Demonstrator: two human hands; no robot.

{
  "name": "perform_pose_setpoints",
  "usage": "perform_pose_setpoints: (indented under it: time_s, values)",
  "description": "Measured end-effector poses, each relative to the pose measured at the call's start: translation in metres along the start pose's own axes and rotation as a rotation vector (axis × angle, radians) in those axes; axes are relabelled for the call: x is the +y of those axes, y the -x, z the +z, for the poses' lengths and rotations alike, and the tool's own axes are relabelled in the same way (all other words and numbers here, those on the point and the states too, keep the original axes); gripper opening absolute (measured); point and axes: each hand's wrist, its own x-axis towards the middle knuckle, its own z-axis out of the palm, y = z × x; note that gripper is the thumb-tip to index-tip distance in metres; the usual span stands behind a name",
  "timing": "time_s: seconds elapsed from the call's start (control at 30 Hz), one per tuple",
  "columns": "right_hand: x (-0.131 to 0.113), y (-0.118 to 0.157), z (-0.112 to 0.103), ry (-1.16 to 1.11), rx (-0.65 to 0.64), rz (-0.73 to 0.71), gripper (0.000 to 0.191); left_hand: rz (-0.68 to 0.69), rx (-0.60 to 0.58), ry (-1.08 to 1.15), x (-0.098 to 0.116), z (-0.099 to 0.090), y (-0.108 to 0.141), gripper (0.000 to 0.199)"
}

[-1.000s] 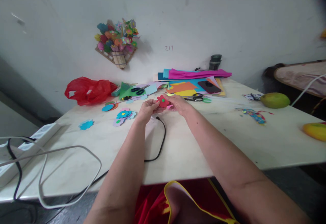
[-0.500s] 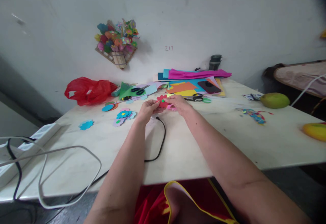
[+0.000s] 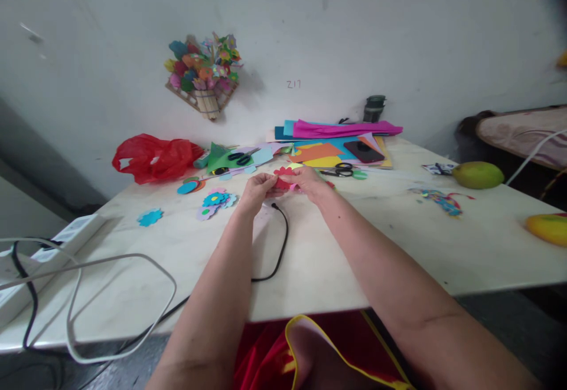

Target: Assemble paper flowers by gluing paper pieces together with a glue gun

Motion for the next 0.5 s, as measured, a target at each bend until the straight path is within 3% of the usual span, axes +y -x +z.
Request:
perform_pose_setpoints:
  time_s: [0.33, 0.5]
  values:
    - [-0.0006, 0.0001, 0.0000, 0.012, -0.004, -0.004, 0.032, 0.009, 0.007, 0.005, 0.0000, 0.0015, -0.0001, 0.041]
    - [-0.0056, 0.0035, -0.0046, 0.001, -0.057, 0.019, 0.038, 0.044, 0.037, 0.025, 0.0006, 0.0001, -0.0009, 0.038]
